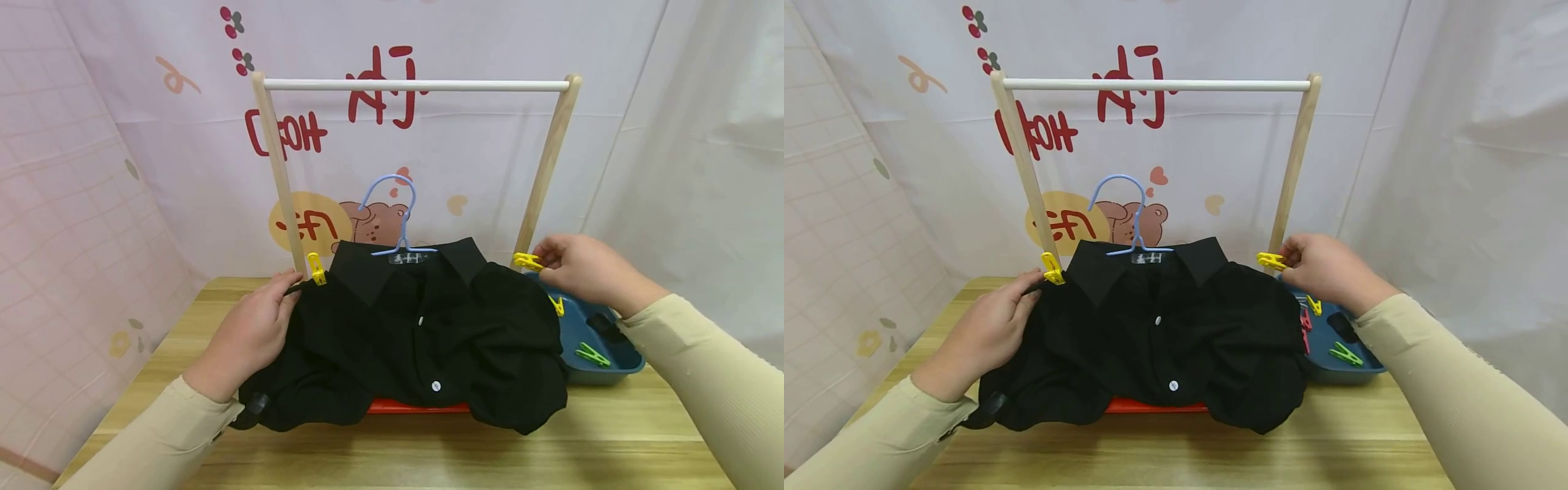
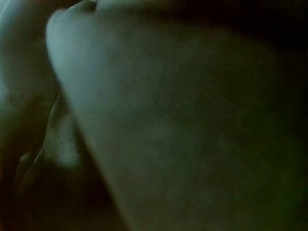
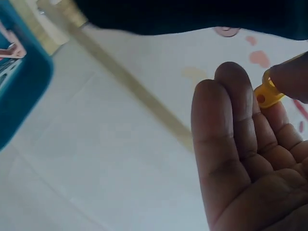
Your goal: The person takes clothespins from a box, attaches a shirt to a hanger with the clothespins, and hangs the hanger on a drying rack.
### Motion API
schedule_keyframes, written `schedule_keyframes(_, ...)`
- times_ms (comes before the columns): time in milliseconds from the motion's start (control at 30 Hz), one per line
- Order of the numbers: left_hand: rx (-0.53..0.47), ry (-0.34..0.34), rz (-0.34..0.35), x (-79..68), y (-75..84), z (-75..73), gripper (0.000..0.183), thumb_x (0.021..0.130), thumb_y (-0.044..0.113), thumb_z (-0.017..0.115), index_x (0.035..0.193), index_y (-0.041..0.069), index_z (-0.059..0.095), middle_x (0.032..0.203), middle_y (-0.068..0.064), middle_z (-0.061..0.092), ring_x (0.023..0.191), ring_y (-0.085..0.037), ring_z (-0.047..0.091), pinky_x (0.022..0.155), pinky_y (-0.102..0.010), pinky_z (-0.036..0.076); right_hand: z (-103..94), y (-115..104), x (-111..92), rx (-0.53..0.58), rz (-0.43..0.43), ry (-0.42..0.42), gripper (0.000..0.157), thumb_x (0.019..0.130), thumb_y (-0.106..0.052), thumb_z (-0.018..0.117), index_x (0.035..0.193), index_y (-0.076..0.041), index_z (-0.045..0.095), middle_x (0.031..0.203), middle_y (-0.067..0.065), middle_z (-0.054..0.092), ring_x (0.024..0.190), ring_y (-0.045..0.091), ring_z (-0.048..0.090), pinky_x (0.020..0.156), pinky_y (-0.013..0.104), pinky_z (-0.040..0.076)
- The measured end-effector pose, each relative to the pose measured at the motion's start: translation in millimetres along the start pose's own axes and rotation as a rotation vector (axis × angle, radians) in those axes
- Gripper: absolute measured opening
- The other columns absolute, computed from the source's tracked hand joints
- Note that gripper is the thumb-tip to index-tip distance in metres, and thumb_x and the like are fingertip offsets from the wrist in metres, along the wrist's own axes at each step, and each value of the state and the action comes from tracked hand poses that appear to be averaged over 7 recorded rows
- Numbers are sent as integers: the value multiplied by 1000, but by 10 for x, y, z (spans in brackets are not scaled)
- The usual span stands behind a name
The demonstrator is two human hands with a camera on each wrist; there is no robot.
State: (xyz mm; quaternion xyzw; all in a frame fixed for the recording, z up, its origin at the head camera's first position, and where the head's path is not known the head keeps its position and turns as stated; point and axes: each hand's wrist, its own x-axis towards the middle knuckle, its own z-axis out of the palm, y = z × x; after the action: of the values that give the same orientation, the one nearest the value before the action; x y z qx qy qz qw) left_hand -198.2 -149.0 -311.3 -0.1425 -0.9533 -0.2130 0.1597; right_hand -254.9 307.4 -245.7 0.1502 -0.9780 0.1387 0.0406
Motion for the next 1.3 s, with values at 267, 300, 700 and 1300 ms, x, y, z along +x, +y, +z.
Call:
schedule_keyframes(267,0,-3,-5,-3,-1,-4,41,100,27,39,137,9,44,143,-13,42,132,-35,38,105,-53,33,-60,-276,-35,-44,-56,-21,22,81,-12,58,102,-6,62,92,5,67,80,17,61,70,36,52)
schedule_keyframes(300,0,-4,-7,-2,-1,-3,41,100,27,39,137,9,44,143,-13,42,132,-35,38,105,-53,33,-60,-303,-40,-52,-61,-18,23,81,-12,58,102,-6,62,92,5,68,80,17,61,69,35,52)
schedule_keyframes(700,-16,14,2,-7,-24,-1,41,100,28,38,137,10,44,142,-15,43,132,-34,39,105,-53,34,-47,-495,-127,107,-111,84,22,83,-9,60,104,-11,61,92,4,68,83,16,62,66,26,51)
schedule_keyframes(1300,-18,40,-1,-13,-32,-18,40,100,24,38,137,10,44,141,-14,44,130,-34,41,104,-52,35,-179,-394,-187,260,-233,126,20,90,-12,60,108,-17,65,96,-1,69,78,4,61,69,11,50)
